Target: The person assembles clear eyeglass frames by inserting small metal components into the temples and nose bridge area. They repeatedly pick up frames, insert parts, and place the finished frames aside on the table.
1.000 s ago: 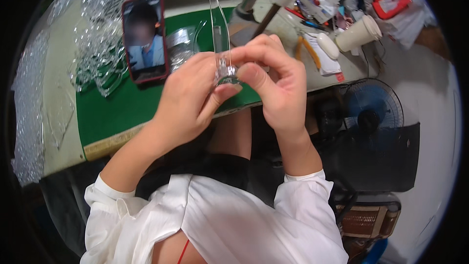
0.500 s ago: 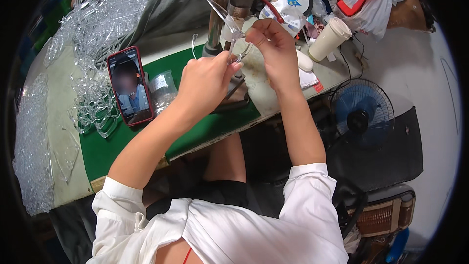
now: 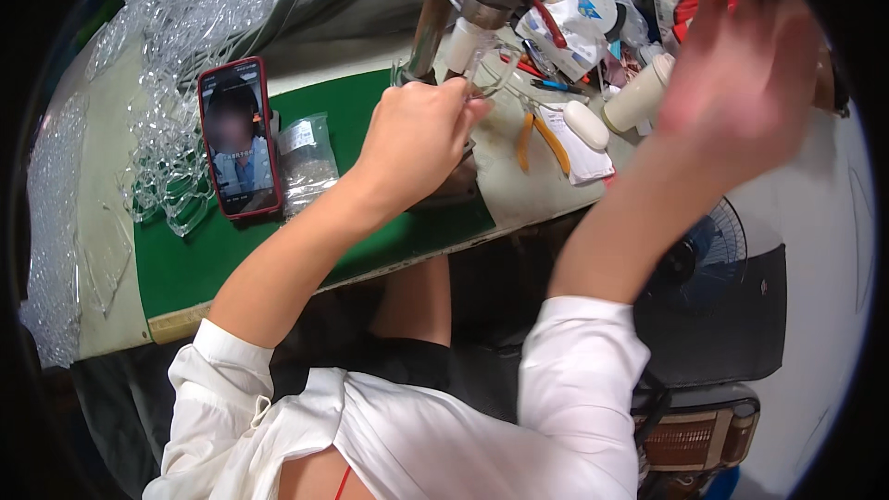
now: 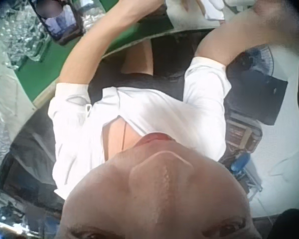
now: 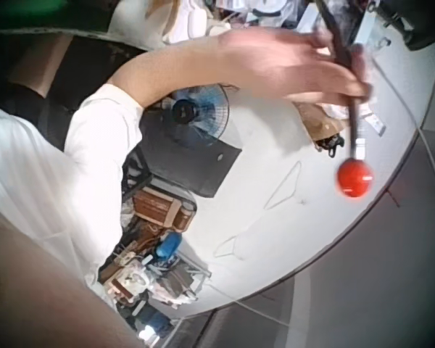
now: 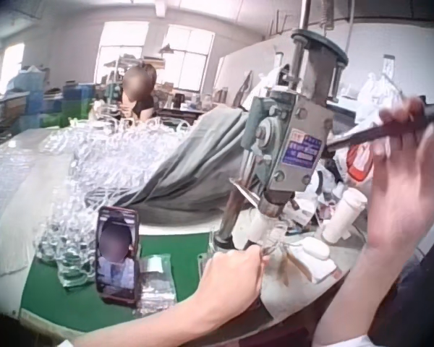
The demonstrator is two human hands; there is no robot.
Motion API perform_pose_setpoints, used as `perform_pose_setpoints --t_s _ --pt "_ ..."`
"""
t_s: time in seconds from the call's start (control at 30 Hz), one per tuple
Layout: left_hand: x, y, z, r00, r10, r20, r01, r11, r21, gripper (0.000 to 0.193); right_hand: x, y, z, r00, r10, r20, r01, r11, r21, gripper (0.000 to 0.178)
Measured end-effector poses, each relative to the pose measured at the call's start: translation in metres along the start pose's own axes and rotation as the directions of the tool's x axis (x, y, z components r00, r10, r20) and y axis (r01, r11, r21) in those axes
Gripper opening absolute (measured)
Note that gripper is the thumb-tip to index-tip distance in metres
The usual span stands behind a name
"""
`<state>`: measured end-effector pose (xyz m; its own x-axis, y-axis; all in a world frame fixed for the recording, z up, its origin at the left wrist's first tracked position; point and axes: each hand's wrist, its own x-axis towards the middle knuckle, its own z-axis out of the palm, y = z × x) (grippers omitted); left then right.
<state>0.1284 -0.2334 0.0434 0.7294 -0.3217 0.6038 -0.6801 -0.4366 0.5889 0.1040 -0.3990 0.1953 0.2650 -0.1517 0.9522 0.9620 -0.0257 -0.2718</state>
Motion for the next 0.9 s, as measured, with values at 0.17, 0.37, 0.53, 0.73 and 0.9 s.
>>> perform_pose_setpoints --t_s 0.17,0.37,0.53,0.73,0.9 --pt "0.001 0.003 0.006 0.999 -0.006 -0.043 0.005 1.0 -0.007 0.021 -0.039 0.006 0.001 0.994 -0.106 -0.011 0.106 0.991 0.081 0.019" --pt "-0.005 -0.005 -0.008 1.0 0.011 -0.018 -0.011 0.999 -0.037 0.014 -0.004 -0.01 0.016 0.998 -0.025 -0.066 0.009 0.97 -0.243 0.034" --pt "-0.092 -0.027 -0.098 0.982 -0.103 0.158 0.158 0.905 -0.394 0.023 -0.14 0.017 0.055 0.967 0.253 -0.024 -0.25 0.932 -0.261 0.025" --pt "-0.317 -0.045 -0.328 0.789 -0.613 -0.033 0.458 0.623 -0.634 0.026 -0.244 -0.009 0.055 0.786 0.608 0.114 -0.517 0.747 -0.418 0.013" --pt "-0.371 -0.057 -0.357 0.463 -0.837 -0.292 0.553 0.53 -0.643 0.034 -0.241 0.006 0.078 0.794 0.588 0.156 -0.514 0.785 -0.345 0.012"
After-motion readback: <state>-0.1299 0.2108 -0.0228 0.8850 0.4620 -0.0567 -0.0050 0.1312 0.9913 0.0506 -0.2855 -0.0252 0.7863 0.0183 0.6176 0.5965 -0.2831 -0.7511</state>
